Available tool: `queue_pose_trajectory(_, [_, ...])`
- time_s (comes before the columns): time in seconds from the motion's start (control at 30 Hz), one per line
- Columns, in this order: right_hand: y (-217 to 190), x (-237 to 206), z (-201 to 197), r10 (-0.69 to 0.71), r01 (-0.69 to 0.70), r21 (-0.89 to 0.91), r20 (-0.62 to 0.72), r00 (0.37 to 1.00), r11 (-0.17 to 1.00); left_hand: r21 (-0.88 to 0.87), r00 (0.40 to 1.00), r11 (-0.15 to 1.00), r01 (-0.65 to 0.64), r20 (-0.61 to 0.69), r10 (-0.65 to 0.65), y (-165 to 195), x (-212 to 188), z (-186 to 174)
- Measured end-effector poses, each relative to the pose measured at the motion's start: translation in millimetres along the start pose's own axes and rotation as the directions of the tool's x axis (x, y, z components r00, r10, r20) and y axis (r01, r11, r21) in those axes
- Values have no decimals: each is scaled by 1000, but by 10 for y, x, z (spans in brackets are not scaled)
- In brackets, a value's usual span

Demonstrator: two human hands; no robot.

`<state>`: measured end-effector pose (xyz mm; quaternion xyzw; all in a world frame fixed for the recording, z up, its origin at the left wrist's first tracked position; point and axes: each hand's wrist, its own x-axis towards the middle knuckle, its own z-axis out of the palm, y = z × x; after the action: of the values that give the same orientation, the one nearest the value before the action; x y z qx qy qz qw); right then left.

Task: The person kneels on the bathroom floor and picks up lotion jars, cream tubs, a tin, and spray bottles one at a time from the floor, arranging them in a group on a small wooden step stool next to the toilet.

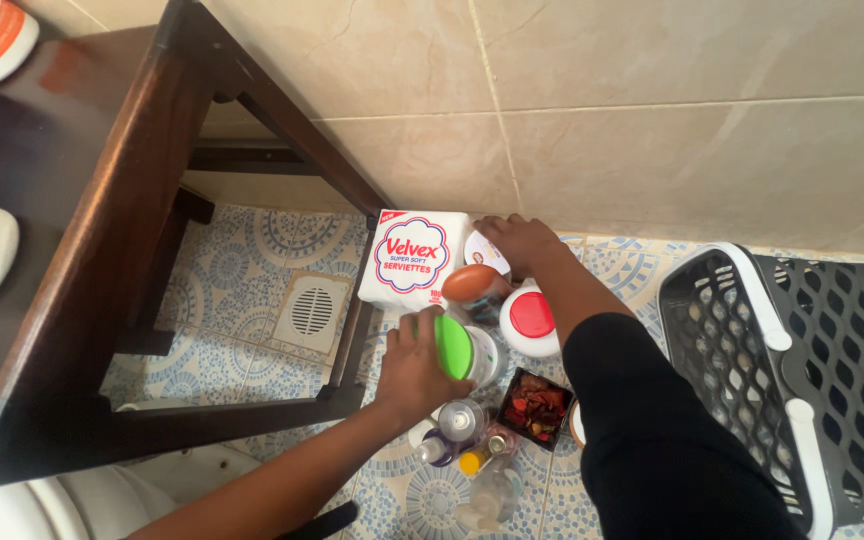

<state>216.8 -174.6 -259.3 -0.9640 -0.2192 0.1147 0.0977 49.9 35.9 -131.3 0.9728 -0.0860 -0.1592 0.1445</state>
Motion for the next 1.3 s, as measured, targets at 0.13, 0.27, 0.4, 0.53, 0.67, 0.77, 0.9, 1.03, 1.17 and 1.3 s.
queue_pose_trajectory(0.13, [-1, 52, -15, 15, -15, 2, 14, 1000, 1000, 27, 999, 999, -33, 23, 32, -60, 21, 69])
queue_pose_trajectory(0.27, [44, -133, -82, 112, -109, 59, -53, 992, 992, 39, 999, 998, -53, 7, 52, -92, 39, 99])
queue_pose_trajectory(0.4, [125, -515, -277, 297, -253, 220, -200, 934, 942, 51, 998, 998, -46, 33, 45, -76, 55, 98])
queue_pose_trajectory(0.53, [25, -884, -630, 486, -317, 440, -350, 801, 840, 110, 991, 994, 11, 133, -26, 4, 46, -24])
queue_pose_trajectory(0.67, [-255, -1301, -1011, 520, -242, 534, -461, 719, 810, 138, 983, 986, 88, 148, -108, 139, 7, -330])
queue_pose_trajectory(0.77, [-514, -1618, -1289, 562, -199, 607, -493, 664, 769, 14, 997, 997, 76, 20, -76, 234, -79, -632])
queue_pose_trajectory(0.9, [-972, -1997, -1634, 570, -83, 654, -582, 580, 752, -338, 1000, 941, -21, 8, 25, 363, -168, -1040])
queue_pose_trajectory(1.03, [-1421, -2315, -1994, 578, 61, 706, -624, 526, 706, -773, 987, 628, 96, 153, 38, 488, -204, -1422])
queue_pose_trajectory(1.17, [-1861, -2536, -2287, 616, 181, 844, -500, 609, 505, -894, 961, 424, 147, 230, 152, 559, -341, -1727])
queue_pose_trajectory(1.3, [-2194, -2583, -2434, 531, 268, 841, -511, 675, 469, -913, 933, 363, 184, 279, 227, 530, -585, -2011])
